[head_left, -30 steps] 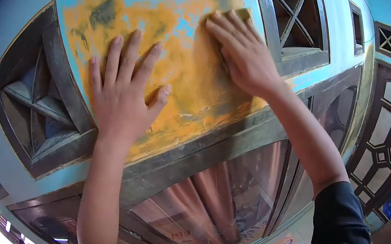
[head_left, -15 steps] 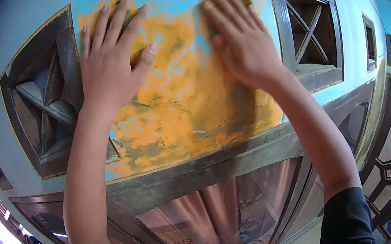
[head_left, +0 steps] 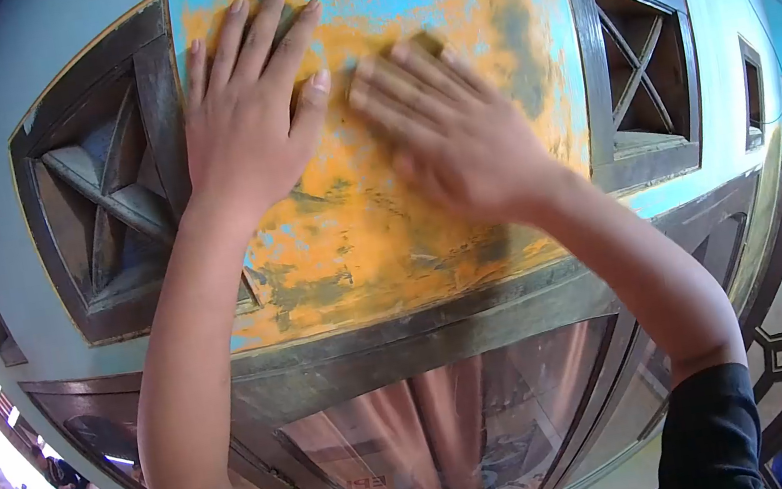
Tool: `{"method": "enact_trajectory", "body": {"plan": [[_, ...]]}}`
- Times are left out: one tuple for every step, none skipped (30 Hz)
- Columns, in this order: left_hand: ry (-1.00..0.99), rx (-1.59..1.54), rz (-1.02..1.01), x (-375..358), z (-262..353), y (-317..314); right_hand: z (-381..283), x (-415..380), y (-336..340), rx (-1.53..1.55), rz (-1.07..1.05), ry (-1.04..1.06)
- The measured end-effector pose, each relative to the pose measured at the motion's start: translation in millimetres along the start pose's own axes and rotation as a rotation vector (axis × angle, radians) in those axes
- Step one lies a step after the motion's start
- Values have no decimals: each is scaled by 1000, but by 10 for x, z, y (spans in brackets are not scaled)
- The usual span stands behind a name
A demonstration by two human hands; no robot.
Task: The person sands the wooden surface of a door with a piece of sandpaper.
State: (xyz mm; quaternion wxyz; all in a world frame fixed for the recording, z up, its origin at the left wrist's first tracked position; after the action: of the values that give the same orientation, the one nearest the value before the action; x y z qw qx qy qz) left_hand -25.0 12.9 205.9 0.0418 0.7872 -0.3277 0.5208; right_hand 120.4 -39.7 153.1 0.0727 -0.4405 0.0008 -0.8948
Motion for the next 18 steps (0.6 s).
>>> {"method": "enact_trajectory", "body": {"plan": [[0,1,18,-2,-1,7,-101,-78,13,99,-65,71],[-6,1,36,10,-5,13,44,-46,53,1,-23,45],[-8,11,35,17,-6,10,283,25,79,-96,18,18],[-8,23,34,14,-9,14,567,116,88,-191,59,-7],[-8,30,28,6,-2,8,941,252,150,-149,229,-34],[2,26,33,11,-13,9,1213,363,209,-234,309,-131],[10,24,35,16,-27,13,1230,522,211,-277,327,-184],[11,14,30,10,-19,11,1218,632,67,-290,195,-236],[27,18,32,4,-34,12,1147,744,-86,-304,68,-286],[41,22,36,3,-53,15,853,805,-205,-281,44,-138],[59,26,42,0,-66,20,541,780,-297,-257,19,13],[70,39,35,-4,-69,25,397,702,-314,-168,57,9],[64,47,30,-8,-62,28,465,675,-296,-194,52,27],[59,52,26,-20,-62,30,621,640,-256,-222,44,44],[58,60,25,-33,-74,35,771,637,-229,-249,37,67],[54,58,27,-41,-80,42,1046,694,-156,-341,43,-89],[48,55,26,-57,-81,49,1282,744,-3,-239,81,-217],[42,54,24,-65,-85,55,1452,783,87,-270,124,-360]]}}
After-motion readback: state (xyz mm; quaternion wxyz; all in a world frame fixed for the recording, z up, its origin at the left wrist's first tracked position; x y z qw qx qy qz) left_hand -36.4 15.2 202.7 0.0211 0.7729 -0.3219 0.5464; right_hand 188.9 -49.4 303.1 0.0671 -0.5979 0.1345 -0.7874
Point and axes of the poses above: each hand's wrist, its own x-axis towards the middle knuckle, its own y-axis out of the back of the hand, z = x × y, the point moved 8 cm from there along x, towards the middle knuckle, and after that the axes turned 15 degrees about z, right-handed, at the moved point
